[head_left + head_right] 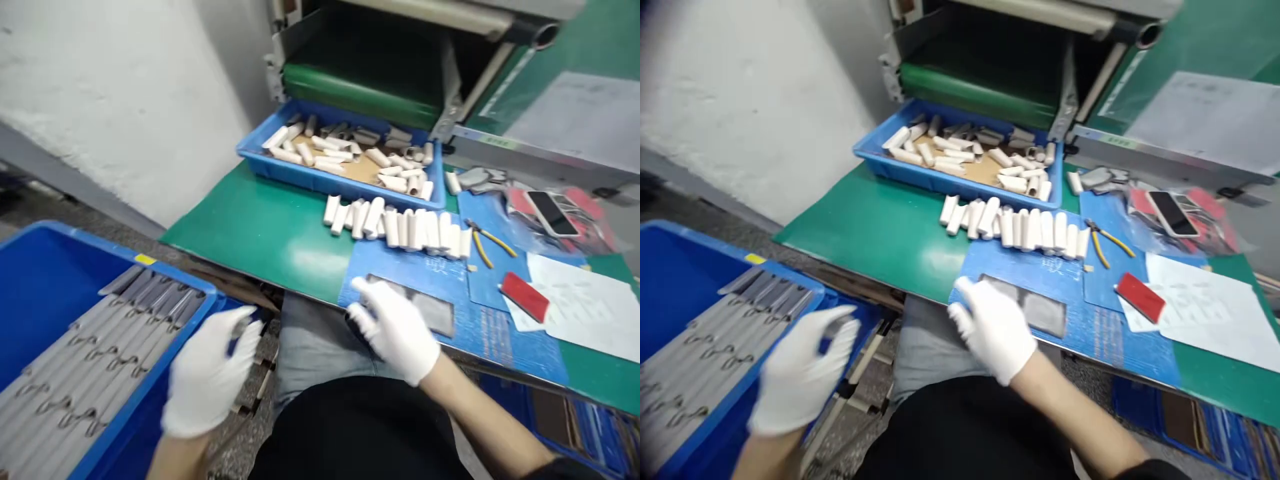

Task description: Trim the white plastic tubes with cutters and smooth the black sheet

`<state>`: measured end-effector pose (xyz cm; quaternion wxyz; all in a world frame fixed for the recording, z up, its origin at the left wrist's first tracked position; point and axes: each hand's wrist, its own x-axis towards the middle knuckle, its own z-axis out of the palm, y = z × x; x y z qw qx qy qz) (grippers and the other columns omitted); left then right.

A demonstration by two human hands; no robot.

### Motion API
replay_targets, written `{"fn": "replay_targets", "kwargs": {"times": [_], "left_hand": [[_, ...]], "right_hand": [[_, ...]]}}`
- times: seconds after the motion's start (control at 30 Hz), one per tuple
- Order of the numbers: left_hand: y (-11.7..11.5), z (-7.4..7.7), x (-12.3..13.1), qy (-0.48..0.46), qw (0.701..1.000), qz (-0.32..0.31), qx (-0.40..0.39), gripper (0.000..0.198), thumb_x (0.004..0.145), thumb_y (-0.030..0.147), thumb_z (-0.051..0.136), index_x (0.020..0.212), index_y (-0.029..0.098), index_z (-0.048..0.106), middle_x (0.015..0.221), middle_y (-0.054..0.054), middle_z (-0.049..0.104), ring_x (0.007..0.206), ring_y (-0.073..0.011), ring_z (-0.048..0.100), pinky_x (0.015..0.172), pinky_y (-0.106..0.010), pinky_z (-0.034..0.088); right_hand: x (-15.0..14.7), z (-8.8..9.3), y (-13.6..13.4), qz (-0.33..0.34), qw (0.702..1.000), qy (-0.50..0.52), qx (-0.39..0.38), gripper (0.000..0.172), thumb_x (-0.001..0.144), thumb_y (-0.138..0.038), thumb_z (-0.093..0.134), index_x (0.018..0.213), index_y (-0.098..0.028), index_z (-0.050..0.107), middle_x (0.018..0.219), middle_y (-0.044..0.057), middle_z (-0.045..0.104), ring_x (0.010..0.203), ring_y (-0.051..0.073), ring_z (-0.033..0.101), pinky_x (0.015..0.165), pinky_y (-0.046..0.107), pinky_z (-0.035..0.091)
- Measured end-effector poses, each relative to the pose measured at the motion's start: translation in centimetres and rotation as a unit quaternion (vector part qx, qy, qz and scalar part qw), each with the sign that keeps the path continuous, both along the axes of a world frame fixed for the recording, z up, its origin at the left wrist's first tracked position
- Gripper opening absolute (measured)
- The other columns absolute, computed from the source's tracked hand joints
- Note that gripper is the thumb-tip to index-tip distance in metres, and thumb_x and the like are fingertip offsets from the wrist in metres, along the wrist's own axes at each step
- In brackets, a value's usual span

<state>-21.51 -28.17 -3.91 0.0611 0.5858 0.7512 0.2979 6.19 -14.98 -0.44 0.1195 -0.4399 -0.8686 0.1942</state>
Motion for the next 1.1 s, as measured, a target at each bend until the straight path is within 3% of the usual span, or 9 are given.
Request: {"fn": "replay_targets", "kwargs": {"times": [0.13, 0.2, 0.33, 0.43, 0.57, 0.67, 0.8, 0.97, 1.1], "left_hand": [[13.5, 1.7, 6.2, 0.06, 0.994, -0.054, -0.07, 0.046, 0.107, 0.047, 0.048, 0.147, 0.026, 0.055, 0.13, -0.011, 0.072, 0.105, -0.0279, 0.074, 0.09, -0.041, 0.061], [19.9, 3.2, 9.2, 0.117, 0.985, -0.074, -0.099, 0.05, 0.107, 0.052, 0.046, 0.149, 0.026, 0.053, 0.144, -0.014, 0.066, 0.116, -0.0311, 0.072, 0.092, -0.042, 0.06], [27.5, 5.8, 14.1, 0.228, 0.958, -0.103, -0.141, 0.037, 0.109, 0.045, 0.044, 0.128, 0.021, 0.065, 0.124, -0.015, 0.074, 0.123, -0.033, 0.068, 0.104, -0.045, 0.053], [28.4, 6.7, 15.9, 0.259, 0.951, -0.093, -0.142, 0.036, 0.109, 0.042, 0.042, 0.122, 0.019, 0.067, 0.118, -0.015, 0.074, 0.113, -0.032, 0.071, 0.1, -0.045, 0.054], [25.6, 6.4, 15.9, 0.266, 0.958, -0.055, -0.089, 0.053, 0.113, 0.045, 0.023, 0.131, 0.018, 0.065, 0.127, -0.019, 0.071, 0.116, -0.0326, 0.07, 0.098, -0.044, 0.055], [22.5, 5.3, 15.8, 0.248, 0.952, -0.159, -0.089, 0.038, 0.109, 0.046, 0.045, 0.129, 0.024, 0.069, 0.135, -0.013, 0.07, 0.132, -0.0305, 0.063, 0.105, -0.039, 0.053], [20.3, 3.7, 17.6, 0.217, 0.855, -0.41, -0.232, 0.031, 0.105, 0.034, 0.054, 0.129, 0.025, 0.072, 0.134, -0.009, 0.072, 0.125, -0.0272, 0.067, 0.109, -0.039, 0.053], [21.3, 3.1, 20.0, 0.252, 0.835, -0.395, -0.288, 0.035, 0.099, 0.033, 0.06, 0.126, 0.015, 0.071, 0.125, -0.019, 0.074, 0.115, -0.0374, 0.072, 0.097, -0.046, 0.056], [23.3, 2.7, 19.9, 0.247, 0.82, -0.421, -0.3, 0.032, 0.091, 0.035, 0.068, 0.114, 0.015, 0.074, 0.115, -0.018, 0.078, 0.102, -0.0354, 0.075, 0.084, -0.039, 0.055]], "right_hand": [[9.6, 0.8, 8.6, -0.232, 0.962, -0.12, 0.076, 0.044, 0.111, -0.044, 0.045, 0.144, -0.02, 0.06, 0.127, 0.016, 0.069, 0.111, 0.028, 0.07, 0.092, 0.038, 0.052], [12.9, 1.3, 12.1, -0.287, 0.947, -0.121, 0.079, 0.048, 0.112, -0.045, 0.039, 0.139, -0.014, 0.063, 0.125, 0.022, 0.069, 0.108, 0.03, 0.071, 0.086, 0.04, 0.052], [16.3, 1.8, 15.7, -0.332, 0.935, -0.11, 0.056, 0.041, 0.107, -0.046, 0.051, 0.122, -0.013, 0.069, 0.114, 0.02, 0.072, 0.094, 0.026, 0.072, 0.076, 0.034, 0.049], [17.0, 2.2, 16.4, -0.326, 0.94, -0.098, 0.035, 0.043, 0.107, -0.048, 0.05, 0.122, -0.012, 0.07, 0.113, 0.019, 0.072, 0.095, 0.024, 0.072, 0.075, 0.032, 0.047], [17.8, 2.4, 14.8, -0.303, 0.948, -0.091, 0.025, 0.058, 0.112, -0.051, 0.033, 0.139, -0.009, 0.063, 0.129, 0.023, 0.068, 0.11, 0.028, 0.072, 0.081, 0.035, 0.048], [17.7, 1.7, 11.6, -0.227, 0.968, -0.104, -0.016, 0.051, 0.108, -0.052, 0.048, 0.135, -0.015, 0.069, 0.13, 0.019, 0.069, 0.112, 0.029, 0.072, 0.086, 0.037, 0.05], [14.6, 0.3, 7.5, -0.075, 0.988, -0.117, -0.073, 0.03, 0.102, -0.035, 0.063, 0.125, -0.022, 0.075, 0.123, 0.012, 0.075, 0.115, 0.029, 0.071, 0.092, 0.036, 0.054], [10.3, -0.2, 7.2, -0.021, 0.982, -0.157, -0.098, 0.034, 0.099, -0.026, 0.062, 0.129, -0.013, 0.073, 0.124, 0.021, 0.074, 0.116, 0.035, 0.072, 0.093, 0.042, 0.057], [9.2, -0.4, 9.1, 0.003, 0.973, -0.186, -0.136, 0.037, 0.091, -0.032, 0.074, 0.122, -0.012, 0.077, 0.114, 0.019, 0.079, 0.102, 0.033, 0.077, 0.082, 0.037, 0.058]]}}
